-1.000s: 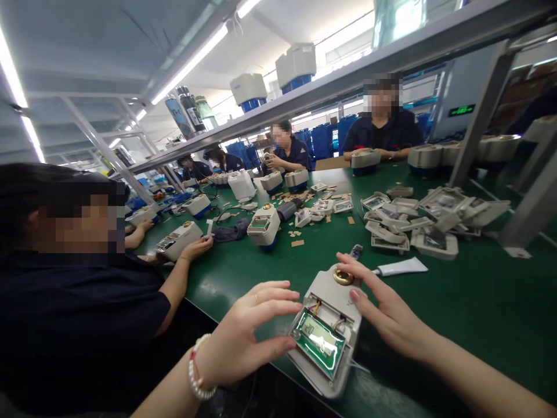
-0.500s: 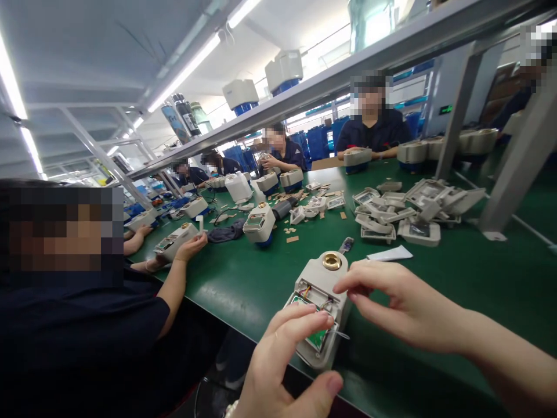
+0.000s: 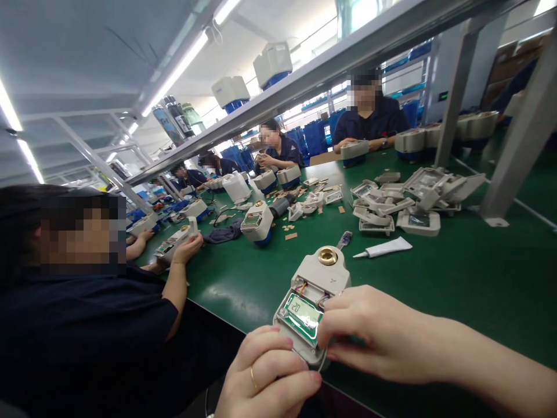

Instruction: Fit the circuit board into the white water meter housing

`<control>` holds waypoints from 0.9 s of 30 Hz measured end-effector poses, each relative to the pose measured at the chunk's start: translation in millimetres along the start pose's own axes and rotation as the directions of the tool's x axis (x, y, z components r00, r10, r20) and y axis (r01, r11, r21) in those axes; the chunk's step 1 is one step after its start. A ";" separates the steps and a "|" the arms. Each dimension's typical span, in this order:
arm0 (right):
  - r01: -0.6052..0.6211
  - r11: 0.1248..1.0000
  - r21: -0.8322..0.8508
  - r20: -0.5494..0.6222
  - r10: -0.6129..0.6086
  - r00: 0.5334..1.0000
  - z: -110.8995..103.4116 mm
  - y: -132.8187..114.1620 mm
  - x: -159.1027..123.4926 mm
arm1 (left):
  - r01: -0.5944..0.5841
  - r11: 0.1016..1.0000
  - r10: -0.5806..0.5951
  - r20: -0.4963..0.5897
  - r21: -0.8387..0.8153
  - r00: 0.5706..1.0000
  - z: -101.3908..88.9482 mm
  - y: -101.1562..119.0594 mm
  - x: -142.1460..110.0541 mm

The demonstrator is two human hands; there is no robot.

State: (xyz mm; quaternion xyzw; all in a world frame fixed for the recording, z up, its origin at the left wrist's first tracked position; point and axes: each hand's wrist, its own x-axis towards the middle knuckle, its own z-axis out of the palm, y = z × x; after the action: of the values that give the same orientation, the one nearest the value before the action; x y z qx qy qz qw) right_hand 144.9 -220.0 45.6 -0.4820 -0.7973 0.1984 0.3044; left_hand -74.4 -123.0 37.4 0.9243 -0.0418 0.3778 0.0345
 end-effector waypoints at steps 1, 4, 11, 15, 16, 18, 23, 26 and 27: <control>0.001 1.000 0.014 0.004 -0.001 1.000 0.6 1.0 0.1 | -0.011 1.000 0.011 0.004 0.021 1.000 -1.5 -1.7 0.0; 0.001 0.997 0.079 -0.004 -0.001 1.000 0.4 3.1 0.7 | -0.029 0.998 0.027 0.037 0.050 0.999 -6.1 -8.3 -1.6; -0.009 0.999 0.050 -0.026 0.010 1.000 1.9 2.6 0.8 | -0.091 0.990 0.074 0.160 0.104 0.984 -9.8 -18.9 -8.7; -0.021 1.000 -0.001 -0.058 0.021 0.998 4.6 2.5 0.9 | -0.133 0.987 0.115 0.174 0.095 0.978 -11.3 -20.5 -6.5; -0.016 1.000 -0.006 -0.053 0.016 0.998 4.9 2.7 1.0 | -0.131 0.987 0.113 0.177 0.093 0.978 -11.7 -20.6 -5.5; -0.003 1.000 -0.008 -0.038 0.002 0.999 5.1 2.8 1.2 | -0.135 0.987 0.118 0.181 0.088 0.976 -12.4 -20.9 -3.4; -0.007 0.999 -0.036 -0.026 0.006 1.000 4.3 2.1 1.7 | -0.149 0.986 0.129 0.206 0.081 0.970 -12.7 -23.0 0.6; -0.005 0.997 -0.078 -0.008 0.005 1.000 5.0 1.1 2.3 | -0.151 0.984 0.129 0.206 0.094 0.970 -13.0 -23.8 2.3; -0.004 0.995 -0.098 -0.007 0.003 1.000 5.6 0.8 2.6 | -0.156 0.983 0.133 0.206 0.100 0.969 -13.2 -23.9 2.9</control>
State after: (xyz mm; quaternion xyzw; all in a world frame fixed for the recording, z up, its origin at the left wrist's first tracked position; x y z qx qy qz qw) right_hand 140.8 -217.4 41.8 -0.4986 -0.8040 0.1579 0.2828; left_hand -79.1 -98.1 48.0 0.9523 -0.0903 0.2869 -0.0509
